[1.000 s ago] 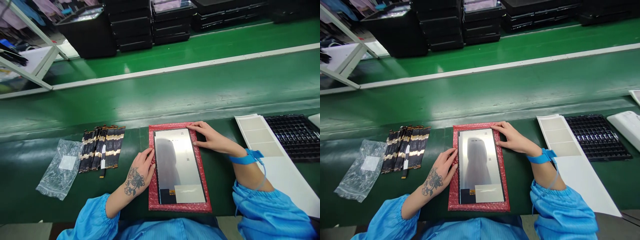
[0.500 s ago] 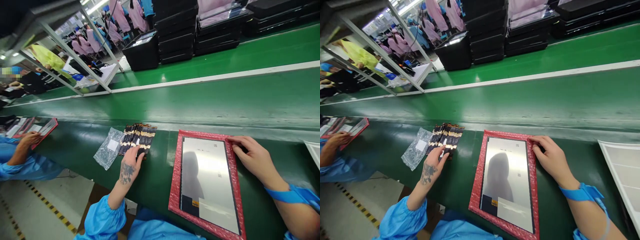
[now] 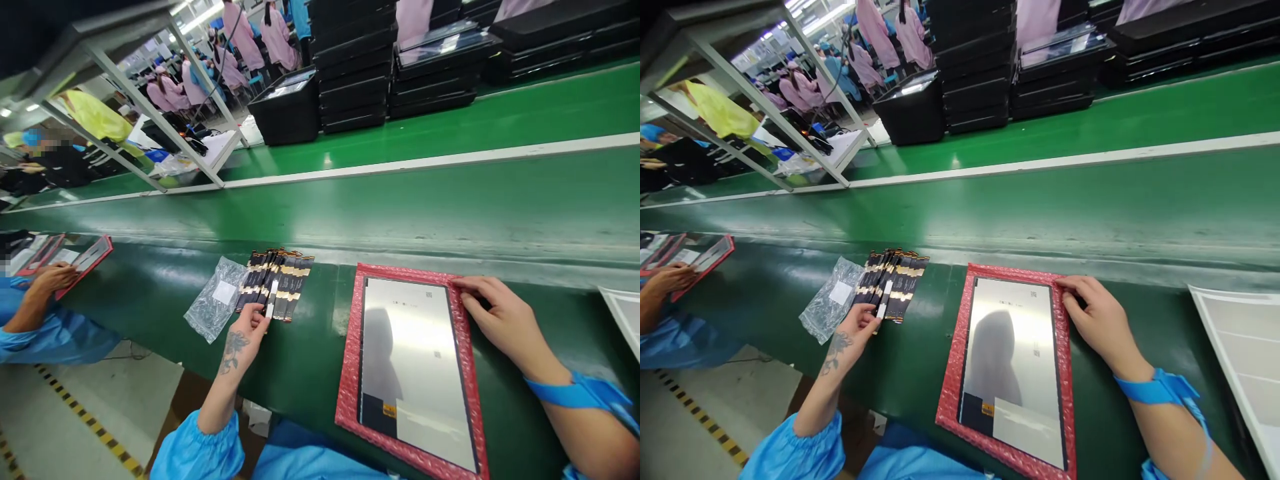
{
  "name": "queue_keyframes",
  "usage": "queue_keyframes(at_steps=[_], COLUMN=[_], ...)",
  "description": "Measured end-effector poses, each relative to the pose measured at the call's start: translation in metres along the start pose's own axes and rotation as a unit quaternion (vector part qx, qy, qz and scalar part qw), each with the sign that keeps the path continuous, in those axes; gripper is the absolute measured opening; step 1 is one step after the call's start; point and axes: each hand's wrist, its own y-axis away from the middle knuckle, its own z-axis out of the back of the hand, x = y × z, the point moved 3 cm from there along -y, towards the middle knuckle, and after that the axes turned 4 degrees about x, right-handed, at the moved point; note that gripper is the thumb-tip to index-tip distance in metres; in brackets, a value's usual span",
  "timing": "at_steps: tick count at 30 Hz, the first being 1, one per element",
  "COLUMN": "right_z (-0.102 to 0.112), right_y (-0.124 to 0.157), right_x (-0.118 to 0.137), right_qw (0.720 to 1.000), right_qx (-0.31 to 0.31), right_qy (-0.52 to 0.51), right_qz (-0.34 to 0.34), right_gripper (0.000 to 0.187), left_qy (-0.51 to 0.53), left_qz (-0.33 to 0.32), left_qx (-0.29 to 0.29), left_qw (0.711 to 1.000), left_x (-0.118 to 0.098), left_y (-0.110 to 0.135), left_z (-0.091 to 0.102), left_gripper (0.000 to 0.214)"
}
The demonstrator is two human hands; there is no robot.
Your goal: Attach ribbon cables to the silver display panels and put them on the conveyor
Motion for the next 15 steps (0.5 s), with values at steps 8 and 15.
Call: queue_keyframes(at_steps=[8, 15], right_z=[0.003, 0.006], right_y=[-0.001, 0.011], right_x=[0.007, 0.088], right_qw=[0.998, 0.978], right_qx=[-0.032, -0.013], right_qy=[-0.032, -0.206], right_qz=[-0.033, 0.010], right_gripper=[0.021, 0.012], left_qy=[0.467, 0.671], left_qz=[0.141, 0.068], left_qx=[0.253, 0.390], left_qw=[0.836, 0.627], left_x=[-0.024, -0.084], left_y=[0.037, 0.077], left_z=[-0.007, -0.072], left_gripper=[0.047, 0.033])
